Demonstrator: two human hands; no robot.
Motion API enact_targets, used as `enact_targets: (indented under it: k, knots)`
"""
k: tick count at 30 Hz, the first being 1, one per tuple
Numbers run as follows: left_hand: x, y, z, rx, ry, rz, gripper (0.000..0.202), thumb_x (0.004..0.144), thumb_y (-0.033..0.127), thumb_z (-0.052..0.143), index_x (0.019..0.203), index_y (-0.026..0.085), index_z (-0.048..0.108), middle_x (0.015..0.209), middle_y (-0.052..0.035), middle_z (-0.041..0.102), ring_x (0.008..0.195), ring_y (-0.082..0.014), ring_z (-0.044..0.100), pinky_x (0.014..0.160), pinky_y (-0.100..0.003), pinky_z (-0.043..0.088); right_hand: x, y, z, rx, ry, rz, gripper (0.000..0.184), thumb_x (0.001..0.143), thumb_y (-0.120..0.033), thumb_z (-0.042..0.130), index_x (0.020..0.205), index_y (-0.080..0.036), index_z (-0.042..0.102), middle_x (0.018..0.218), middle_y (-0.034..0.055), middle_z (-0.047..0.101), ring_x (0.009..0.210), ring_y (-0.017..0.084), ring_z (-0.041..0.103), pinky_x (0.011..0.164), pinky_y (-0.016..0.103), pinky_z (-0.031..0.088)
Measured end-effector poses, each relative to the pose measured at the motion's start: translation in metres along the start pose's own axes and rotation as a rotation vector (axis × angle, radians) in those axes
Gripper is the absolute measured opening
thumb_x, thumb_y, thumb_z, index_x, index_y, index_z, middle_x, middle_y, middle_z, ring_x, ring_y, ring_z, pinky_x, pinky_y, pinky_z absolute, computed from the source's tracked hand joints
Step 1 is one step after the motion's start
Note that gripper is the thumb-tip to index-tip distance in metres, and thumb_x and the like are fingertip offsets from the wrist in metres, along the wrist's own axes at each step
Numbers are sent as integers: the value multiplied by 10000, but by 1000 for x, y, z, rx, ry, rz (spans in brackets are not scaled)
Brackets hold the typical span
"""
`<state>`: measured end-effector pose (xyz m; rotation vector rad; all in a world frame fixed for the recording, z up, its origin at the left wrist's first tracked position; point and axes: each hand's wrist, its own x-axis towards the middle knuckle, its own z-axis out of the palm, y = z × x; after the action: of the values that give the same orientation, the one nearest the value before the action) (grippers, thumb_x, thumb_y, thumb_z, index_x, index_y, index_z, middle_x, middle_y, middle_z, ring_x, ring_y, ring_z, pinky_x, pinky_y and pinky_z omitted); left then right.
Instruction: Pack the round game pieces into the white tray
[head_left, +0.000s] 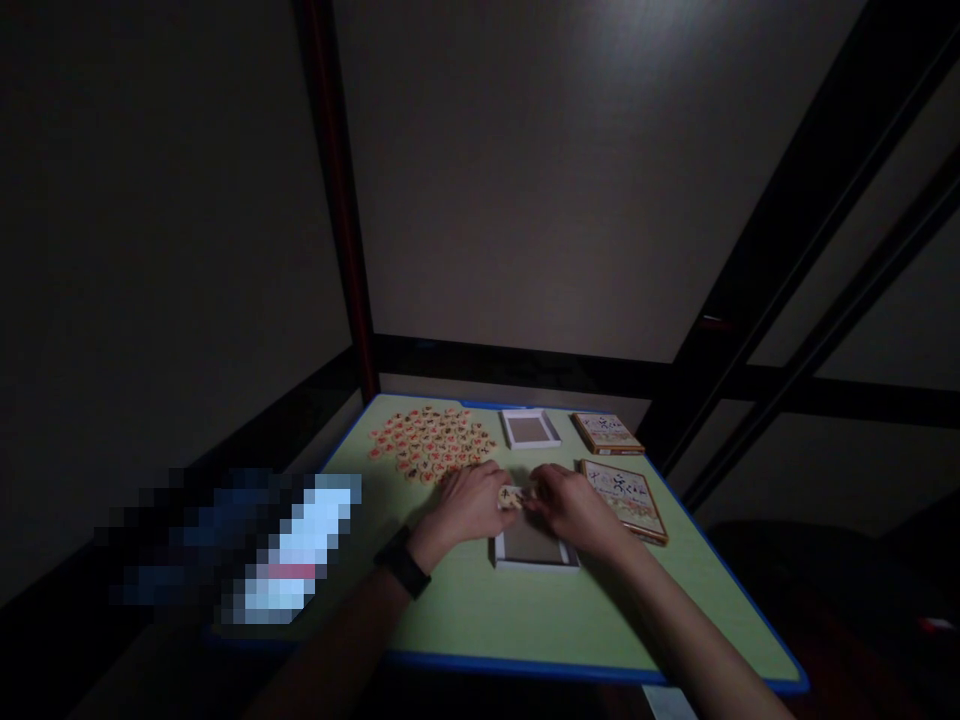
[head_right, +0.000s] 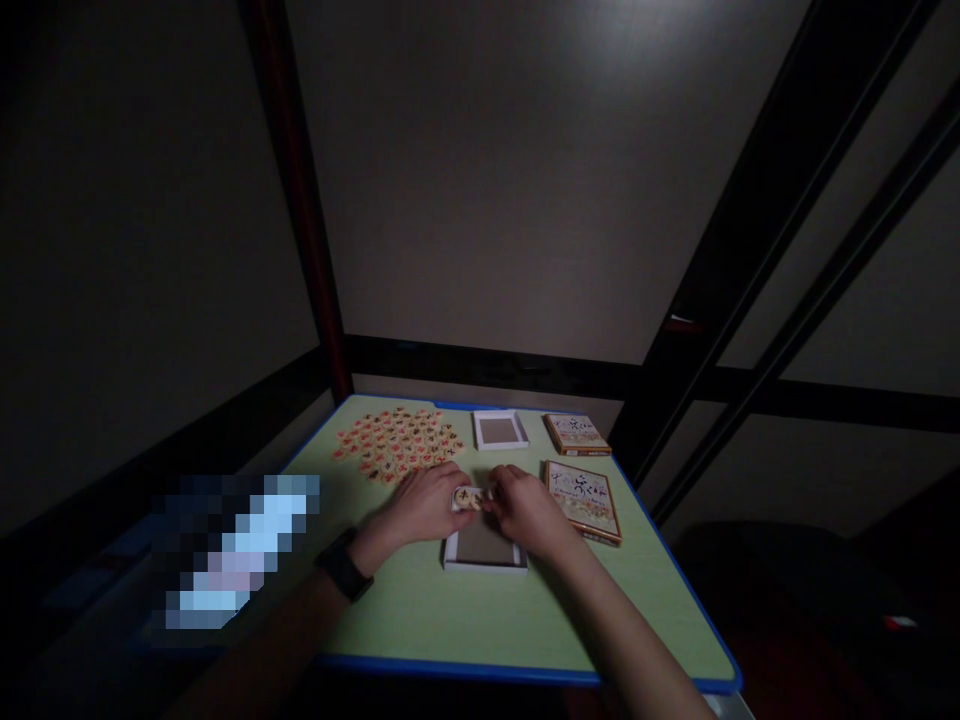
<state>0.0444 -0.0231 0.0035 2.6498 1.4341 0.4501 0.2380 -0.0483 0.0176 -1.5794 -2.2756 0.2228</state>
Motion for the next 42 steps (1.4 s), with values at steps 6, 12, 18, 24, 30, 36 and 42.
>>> enact_targets:
  k: [6, 12, 18, 24, 30, 36, 42]
  knots:
    - [5, 6, 1, 13, -10, -14, 355, 782, 518, 663, 1009, 250, 720, 1050, -46, 702, 951, -251, 670, 837, -345, 535, 4, 8, 4, 147, 22, -106, 174, 786, -42, 616, 905, -154, 677, 981, 77, 647, 841, 179, 624, 756, 262, 449]
    - [8, 1, 7, -16, 3, -21, 247, 826, 461, 670, 953, 260, 735, 1033, -27, 705, 931, -217, 673, 829, -305, 524, 5, 9, 5, 144, -37, -123, 252, 777, -14, 598, 959, -146, 714, 989, 88, 650, 875, 193, 635, 814, 270, 466]
    - [8, -3, 8, -33, -11, 3, 258, 836, 449, 672, 1001, 261, 736, 1030, -28, 705, 963, -208, 665, 846, -281, 513, 4, 11, 8, 101, -8, -158, 207, 786, -24, 615, 919, -149, 712, 953, 79, 645, 839, 185, 631, 765, 264, 458]
    - [7, -5, 9, -51, -13, -26, 308, 803, 513, 669, 989, 275, 731, 1043, -22, 702, 962, -228, 668, 833, -313, 526, 3, 6, 6, 57, -31, -143, 186, 816, -73, 640, 958, -170, 712, 950, 68, 667, 839, 189, 646, 729, 251, 455]
    - [5, -7, -2, -71, -24, -38, 421, 767, 497, 661, 1118, 266, 677, 1160, -45, 673, 1029, -253, 651, 899, -351, 520, 4, 6, 13, -21, -22, -158, 156, 869, -171, 642, 1009, -187, 710, 1005, 68, 636, 841, 180, 644, 736, 249, 467]
    - [4, -1, -18, -93, 47, -152, 278, 777, 321, 609, 1042, 239, 613, 1119, -34, 677, 1005, -220, 642, 889, -320, 497, 6, 0, 17, -132, -81, -129, 192, 926, -258, 596, 1082, -190, 683, 1010, 69, 635, 840, 183, 653, 729, 260, 468]
    - [4, 1, -25, -23, -1, -268, 168, 808, 292, 545, 938, 239, 637, 930, -34, 728, 896, -226, 674, 786, -315, 494, 7, 0, 19, -158, -88, -109, 206, 934, -278, 584, 1102, -180, 649, 1004, 75, 665, 872, 204, 660, 733, 272, 453]
